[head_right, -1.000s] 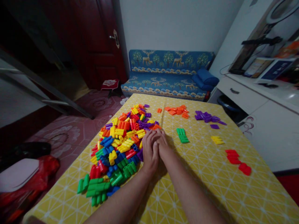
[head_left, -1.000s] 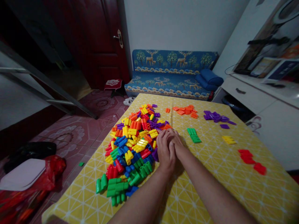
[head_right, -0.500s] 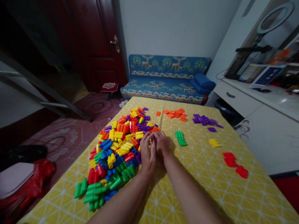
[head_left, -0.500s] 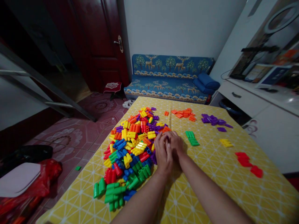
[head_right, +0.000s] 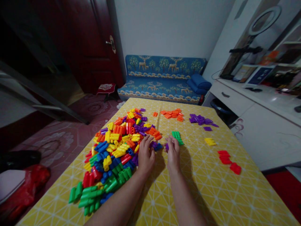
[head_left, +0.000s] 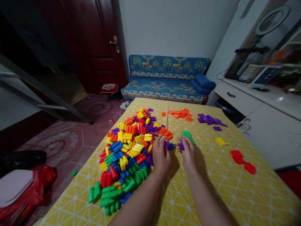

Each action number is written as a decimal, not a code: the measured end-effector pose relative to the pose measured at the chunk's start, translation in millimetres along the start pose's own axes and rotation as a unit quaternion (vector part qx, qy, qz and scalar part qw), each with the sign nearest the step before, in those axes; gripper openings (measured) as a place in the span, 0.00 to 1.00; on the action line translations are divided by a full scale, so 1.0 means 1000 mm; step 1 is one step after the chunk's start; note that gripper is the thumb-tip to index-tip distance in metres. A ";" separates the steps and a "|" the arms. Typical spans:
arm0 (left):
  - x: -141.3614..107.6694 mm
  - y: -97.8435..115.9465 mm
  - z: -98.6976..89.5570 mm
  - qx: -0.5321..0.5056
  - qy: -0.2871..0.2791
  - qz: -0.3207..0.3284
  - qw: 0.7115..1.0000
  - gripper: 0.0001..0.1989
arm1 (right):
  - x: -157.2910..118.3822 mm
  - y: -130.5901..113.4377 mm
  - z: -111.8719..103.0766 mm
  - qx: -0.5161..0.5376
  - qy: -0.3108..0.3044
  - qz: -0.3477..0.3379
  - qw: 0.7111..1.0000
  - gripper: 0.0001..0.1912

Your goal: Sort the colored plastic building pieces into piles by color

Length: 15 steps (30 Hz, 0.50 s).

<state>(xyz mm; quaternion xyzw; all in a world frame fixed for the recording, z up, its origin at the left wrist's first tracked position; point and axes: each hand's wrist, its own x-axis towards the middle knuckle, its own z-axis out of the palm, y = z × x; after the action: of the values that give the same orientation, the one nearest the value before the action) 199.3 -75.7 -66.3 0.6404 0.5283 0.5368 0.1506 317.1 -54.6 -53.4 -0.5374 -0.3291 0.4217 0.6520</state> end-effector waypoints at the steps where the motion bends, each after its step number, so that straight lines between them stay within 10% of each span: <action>1: -0.001 0.001 0.000 0.032 -0.027 0.001 0.999 0.30 | 0.001 0.002 -0.003 0.002 -0.003 0.005 1.000 0.24; 9: 0.003 0.004 -0.002 0.137 -0.109 0.007 0.985 0.23 | -0.006 0.026 -0.010 -0.008 -0.056 -0.040 0.998 0.24; 15: 0.003 0.001 0.002 -0.111 -0.011 -0.012 0.994 0.17 | -0.016 0.016 -0.008 -0.047 0.002 -0.073 0.996 0.26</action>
<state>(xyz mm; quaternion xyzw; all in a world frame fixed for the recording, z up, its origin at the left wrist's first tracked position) 201.1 -72.8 -64.9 0.6193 0.4710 0.5834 0.2330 313.8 -71.4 -70.4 -0.5429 -0.3858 0.3563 0.6554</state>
